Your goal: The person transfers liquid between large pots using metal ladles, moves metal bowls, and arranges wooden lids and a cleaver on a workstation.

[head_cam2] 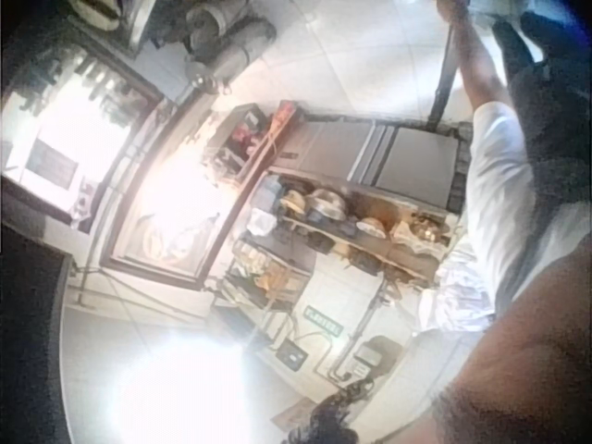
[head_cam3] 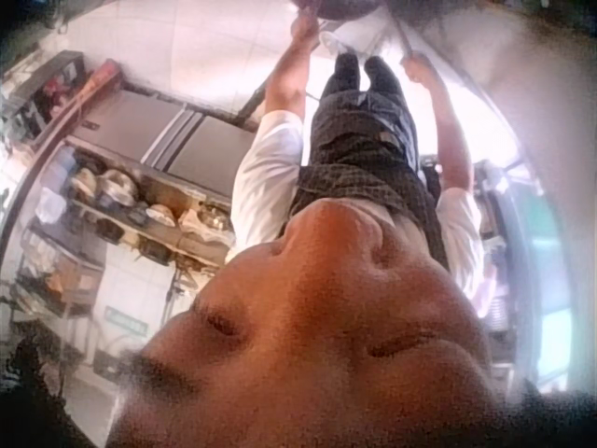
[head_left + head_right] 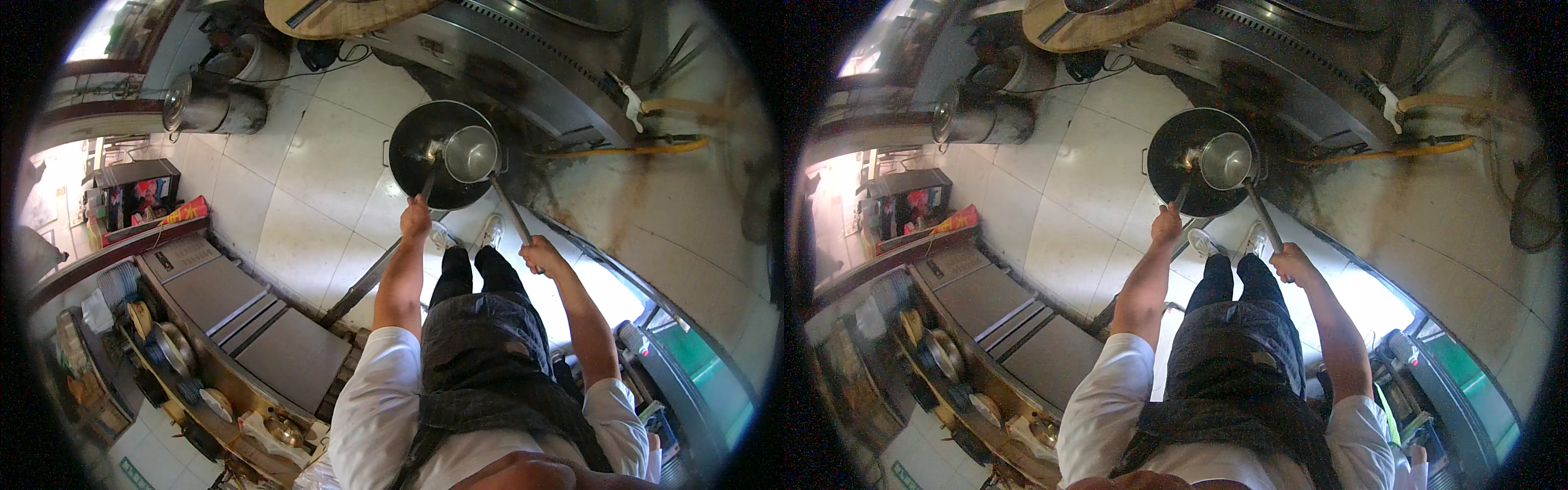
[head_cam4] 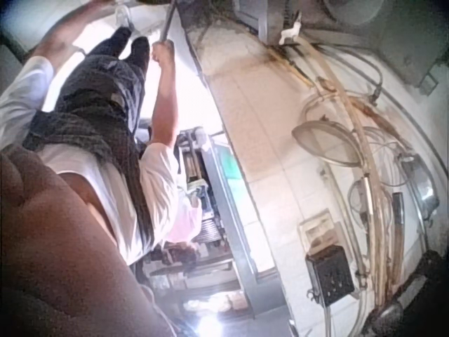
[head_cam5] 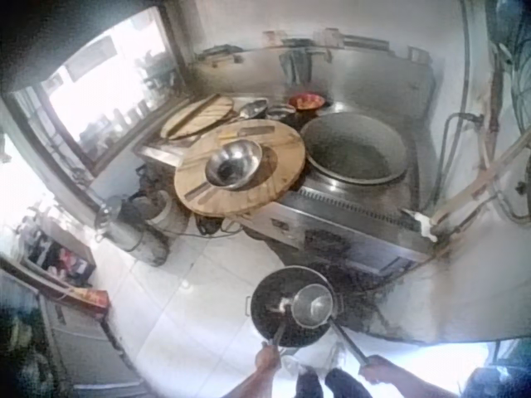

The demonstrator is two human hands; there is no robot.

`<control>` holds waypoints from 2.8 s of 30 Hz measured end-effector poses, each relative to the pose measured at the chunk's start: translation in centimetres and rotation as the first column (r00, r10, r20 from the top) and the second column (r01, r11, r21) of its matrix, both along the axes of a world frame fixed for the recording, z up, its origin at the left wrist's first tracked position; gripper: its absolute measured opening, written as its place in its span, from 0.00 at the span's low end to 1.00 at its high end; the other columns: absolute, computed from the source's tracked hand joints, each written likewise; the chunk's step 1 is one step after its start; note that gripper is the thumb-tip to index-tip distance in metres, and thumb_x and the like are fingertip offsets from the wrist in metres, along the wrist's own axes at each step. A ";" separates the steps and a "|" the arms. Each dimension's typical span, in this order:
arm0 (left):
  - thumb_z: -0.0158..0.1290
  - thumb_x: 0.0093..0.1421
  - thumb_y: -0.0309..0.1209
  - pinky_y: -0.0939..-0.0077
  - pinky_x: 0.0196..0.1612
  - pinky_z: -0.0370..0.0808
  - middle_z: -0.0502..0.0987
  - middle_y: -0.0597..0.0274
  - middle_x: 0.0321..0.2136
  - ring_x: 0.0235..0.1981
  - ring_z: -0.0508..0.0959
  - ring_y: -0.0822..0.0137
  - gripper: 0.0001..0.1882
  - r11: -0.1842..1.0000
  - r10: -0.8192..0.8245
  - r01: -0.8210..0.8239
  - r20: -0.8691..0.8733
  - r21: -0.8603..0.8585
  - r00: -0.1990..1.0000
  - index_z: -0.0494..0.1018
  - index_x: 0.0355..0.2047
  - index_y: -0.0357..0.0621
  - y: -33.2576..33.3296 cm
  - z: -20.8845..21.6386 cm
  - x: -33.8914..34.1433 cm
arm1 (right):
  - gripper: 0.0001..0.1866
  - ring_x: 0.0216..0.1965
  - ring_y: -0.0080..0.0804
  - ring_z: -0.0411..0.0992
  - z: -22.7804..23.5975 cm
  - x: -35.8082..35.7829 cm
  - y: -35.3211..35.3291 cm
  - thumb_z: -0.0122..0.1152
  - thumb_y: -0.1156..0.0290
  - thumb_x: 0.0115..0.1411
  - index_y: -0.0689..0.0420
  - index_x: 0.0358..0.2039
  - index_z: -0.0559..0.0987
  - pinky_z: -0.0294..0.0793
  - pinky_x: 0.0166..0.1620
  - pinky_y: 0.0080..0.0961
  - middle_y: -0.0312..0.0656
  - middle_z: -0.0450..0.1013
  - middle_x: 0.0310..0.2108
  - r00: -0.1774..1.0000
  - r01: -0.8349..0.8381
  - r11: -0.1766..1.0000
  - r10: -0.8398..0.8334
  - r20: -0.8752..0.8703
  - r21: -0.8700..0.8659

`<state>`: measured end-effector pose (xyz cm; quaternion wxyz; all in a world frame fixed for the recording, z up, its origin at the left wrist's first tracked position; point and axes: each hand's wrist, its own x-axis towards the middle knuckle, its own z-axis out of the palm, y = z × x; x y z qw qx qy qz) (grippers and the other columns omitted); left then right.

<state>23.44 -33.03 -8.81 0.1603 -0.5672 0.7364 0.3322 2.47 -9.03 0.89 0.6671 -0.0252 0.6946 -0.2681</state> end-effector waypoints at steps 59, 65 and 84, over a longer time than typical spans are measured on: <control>0.45 0.52 0.20 0.74 0.12 0.63 0.67 0.56 0.14 0.10 0.66 0.66 0.04 0.612 0.704 -0.344 -0.292 0.712 0.648 0.63 0.22 0.31 2.0 -3.5 2.1 | 0.17 0.31 0.51 0.72 7.6 6.0 -4.8 0.51 0.76 0.47 0.60 0.40 0.64 0.71 0.34 0.42 0.51 0.72 0.28 0.311 -0.326 0.861 0.487 -0.816 0.390; 0.52 0.48 0.27 0.62 0.21 0.73 0.72 0.42 0.22 0.19 0.75 0.51 0.18 0.965 0.262 -0.254 -0.324 0.068 0.909 0.57 0.34 0.31 5.3 -6.1 5.9 | 0.22 0.30 0.51 0.72 9.4 6.8 -3.6 0.52 0.74 0.48 0.59 0.45 0.63 0.70 0.34 0.42 0.51 0.72 0.30 0.305 -0.296 0.888 0.437 -0.846 0.352; 0.46 0.49 0.30 0.55 0.35 0.73 0.74 0.40 0.29 0.32 0.76 0.44 0.14 0.998 0.048 -0.051 -0.050 -0.044 0.998 0.64 0.34 0.33 4.9 -2.1 6.2 | 0.11 0.25 0.48 0.72 18.7 -17.8 -14.2 0.55 0.70 0.52 0.63 0.33 0.70 0.69 0.29 0.39 0.51 0.71 0.21 -0.033 -0.089 0.980 -0.181 -0.983 -0.177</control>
